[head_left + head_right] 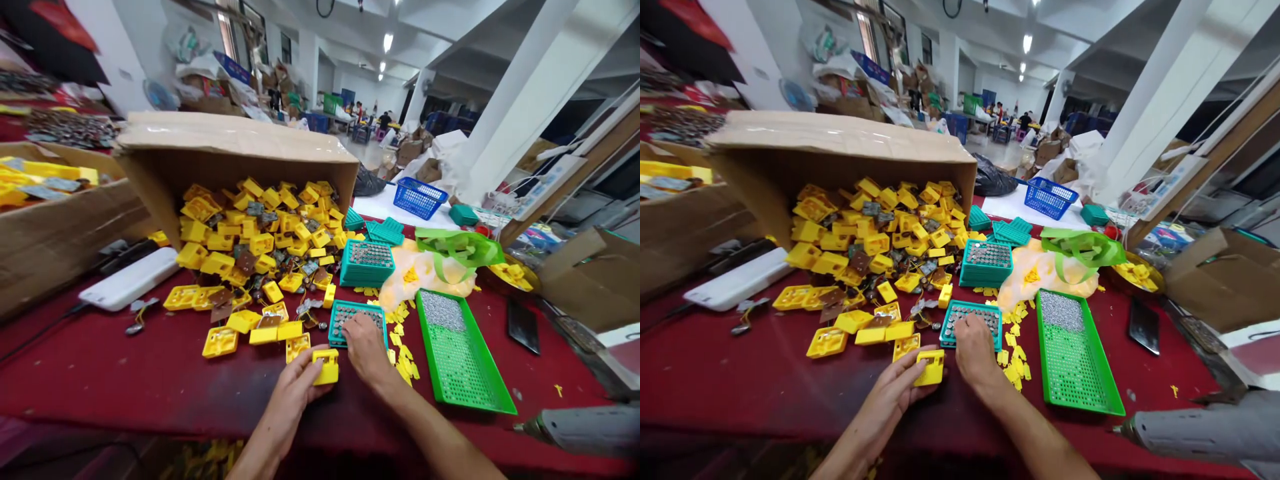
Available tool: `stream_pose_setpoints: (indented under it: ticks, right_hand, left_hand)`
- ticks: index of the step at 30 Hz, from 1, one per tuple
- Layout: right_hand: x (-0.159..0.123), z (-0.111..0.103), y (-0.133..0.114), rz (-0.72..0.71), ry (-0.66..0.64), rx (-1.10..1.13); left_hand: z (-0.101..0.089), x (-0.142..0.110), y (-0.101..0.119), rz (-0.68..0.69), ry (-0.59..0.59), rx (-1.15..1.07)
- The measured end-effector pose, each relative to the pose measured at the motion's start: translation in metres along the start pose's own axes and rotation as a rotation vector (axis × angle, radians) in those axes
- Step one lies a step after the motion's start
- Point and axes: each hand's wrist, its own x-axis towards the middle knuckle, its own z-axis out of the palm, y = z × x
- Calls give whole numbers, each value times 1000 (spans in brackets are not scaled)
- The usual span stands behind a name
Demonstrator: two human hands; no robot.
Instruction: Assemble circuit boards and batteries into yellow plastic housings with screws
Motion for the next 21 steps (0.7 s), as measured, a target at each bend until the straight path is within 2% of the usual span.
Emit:
stream_pose_setpoints:
  ticks: [3,7,8,10,13,21]
  right_hand:
    - [-6,-17,0,64,18,150]
    - [-26,-49,-4,261,-37,375]
    - [-30,-52,-4,314,-55,421]
    - [-37,-55,-4,369,-43,593]
    - [-46,-56,-9,438,-54,770]
    - [-50,-48,-14,428,-22,730]
  left_hand:
    - [5,-5,9,1,-63,10]
    - [22,-18,15,-77,0,-33]
    - [26,-17,13,-37,-23,-35]
    - [31,-14,7,-13,-105,-52]
    - [35,-12,-1,-13,-131,-54]
    - [37,-13,-11,132,-191,43]
